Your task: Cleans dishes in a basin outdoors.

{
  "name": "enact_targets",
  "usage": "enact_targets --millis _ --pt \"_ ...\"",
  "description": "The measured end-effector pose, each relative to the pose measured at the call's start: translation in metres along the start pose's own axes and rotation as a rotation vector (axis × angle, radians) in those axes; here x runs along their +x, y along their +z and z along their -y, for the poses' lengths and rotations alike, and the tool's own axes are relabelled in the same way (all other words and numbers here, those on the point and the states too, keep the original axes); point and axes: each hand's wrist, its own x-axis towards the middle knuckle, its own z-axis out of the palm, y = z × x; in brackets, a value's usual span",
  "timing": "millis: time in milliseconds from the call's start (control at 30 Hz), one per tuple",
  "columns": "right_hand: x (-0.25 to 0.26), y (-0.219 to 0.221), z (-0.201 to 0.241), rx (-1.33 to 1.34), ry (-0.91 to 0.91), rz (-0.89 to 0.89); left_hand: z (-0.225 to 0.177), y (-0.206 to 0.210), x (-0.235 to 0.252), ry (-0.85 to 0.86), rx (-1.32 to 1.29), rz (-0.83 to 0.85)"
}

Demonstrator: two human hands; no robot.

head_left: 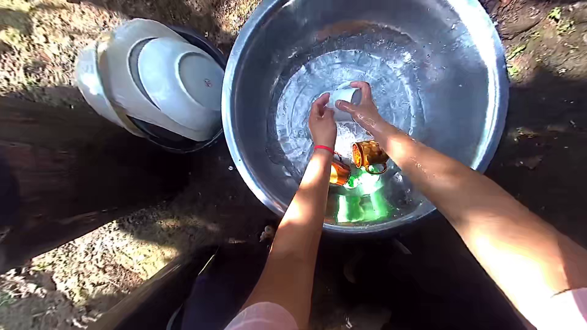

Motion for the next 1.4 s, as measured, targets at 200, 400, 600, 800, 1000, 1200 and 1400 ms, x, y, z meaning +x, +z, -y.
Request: enact_targets --millis 200,400,600,800,1000,1200,1400 --pt "-0.055 -0.039 0.093 -0.524 -0.068 0.028 -0.048 -0.017 -0.063 -0.209 0.335 0.006" --pt "-0.12 -0.098 0.163 -0.654 -0.04 0.07 -0.118 -0.014 -0.153 -0.163 0.625 0.255" --pt "-0.174 -0.147 0.217 -0.663 -0.108 -0.083 -0.247 0.007 -0.211 -0.088 0.685 0.546" --pt "-0.182 -0.176 0.275 -0.642 -0.006 -0.144 -0.326 -0.027 -0.228 -0.047 0.711 0.679" --pt "-0.168 -0.151 0.317 -0.702 -0.057 -0.167 -0.34 -0.141 -0.198 -0.024 0.371 0.4" --pt "-0.187 0.025 0.445 -0.555 -0.21 0.058 -0.345 -0.379 -0.163 0.021 0.475 -0.355" --pt "-0.169 0.242 0.504 -0.504 -0.773 0.401 -0.331 -0.556 -0.113 0.083 0.67 -0.692"
